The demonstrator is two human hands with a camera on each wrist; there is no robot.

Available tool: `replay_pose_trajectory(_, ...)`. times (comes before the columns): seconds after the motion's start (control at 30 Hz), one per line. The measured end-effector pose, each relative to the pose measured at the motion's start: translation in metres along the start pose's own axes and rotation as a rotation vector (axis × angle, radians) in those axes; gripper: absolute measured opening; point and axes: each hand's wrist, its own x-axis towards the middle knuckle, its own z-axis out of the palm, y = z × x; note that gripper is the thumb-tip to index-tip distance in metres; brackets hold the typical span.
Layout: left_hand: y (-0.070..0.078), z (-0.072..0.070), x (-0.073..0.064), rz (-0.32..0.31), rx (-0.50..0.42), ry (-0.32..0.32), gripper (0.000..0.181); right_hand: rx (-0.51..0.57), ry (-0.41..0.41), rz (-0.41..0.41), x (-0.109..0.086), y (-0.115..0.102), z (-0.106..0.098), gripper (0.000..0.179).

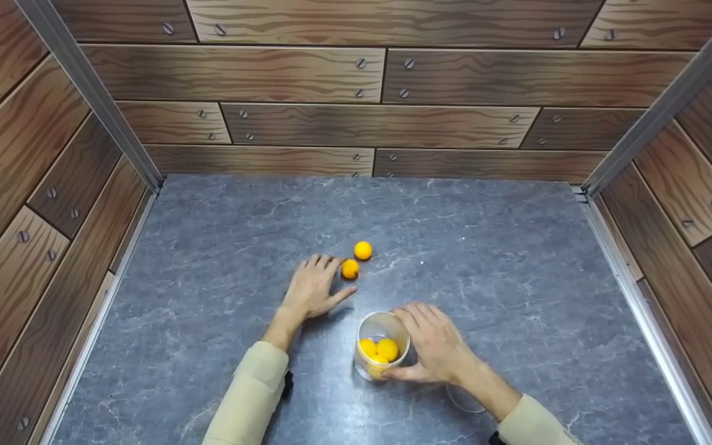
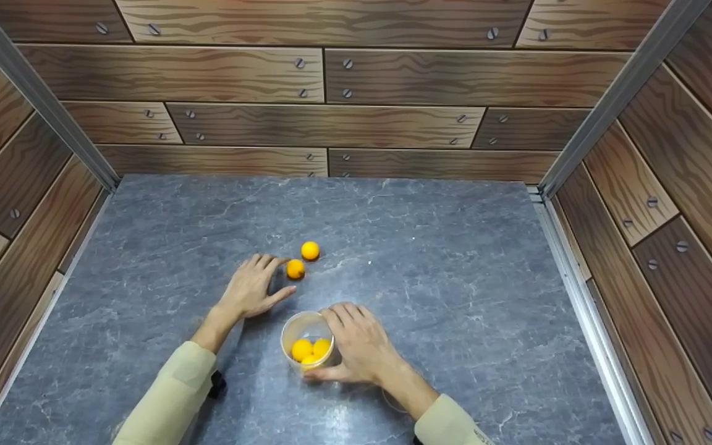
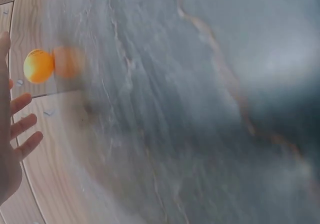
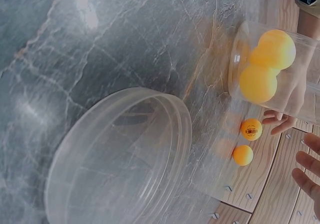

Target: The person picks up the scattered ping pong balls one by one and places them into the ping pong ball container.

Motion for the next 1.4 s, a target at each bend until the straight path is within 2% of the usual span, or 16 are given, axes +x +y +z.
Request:
replay_pose_trajectory(0.2,0.004,0.006,0.006,-0.024,0.009,-0.013,0.070,0.003,-0.001,-0.004,0.000,0.001,0.001,0.100)
replay_pose_trajectory(0.6,0.011,0.015,0.017,-0.013,0.050,-0.007,0.065,0.003,-0.010,0.007,0.000,-0.001,0.000,0.099)
replay_pose_trajectory(0.93,0.012,0.022,0.019,0.007,0.064,0.021,0.055,0.007,0.015,-0.006,-0.001,0.000,0.002,0.099)
replay_pose_trajectory(1.4,0.016,0.026,0.022,0.015,0.087,-0.015,0.046,0.030,0.018,-0.004,-0.002,0.000,0.001,0.099)
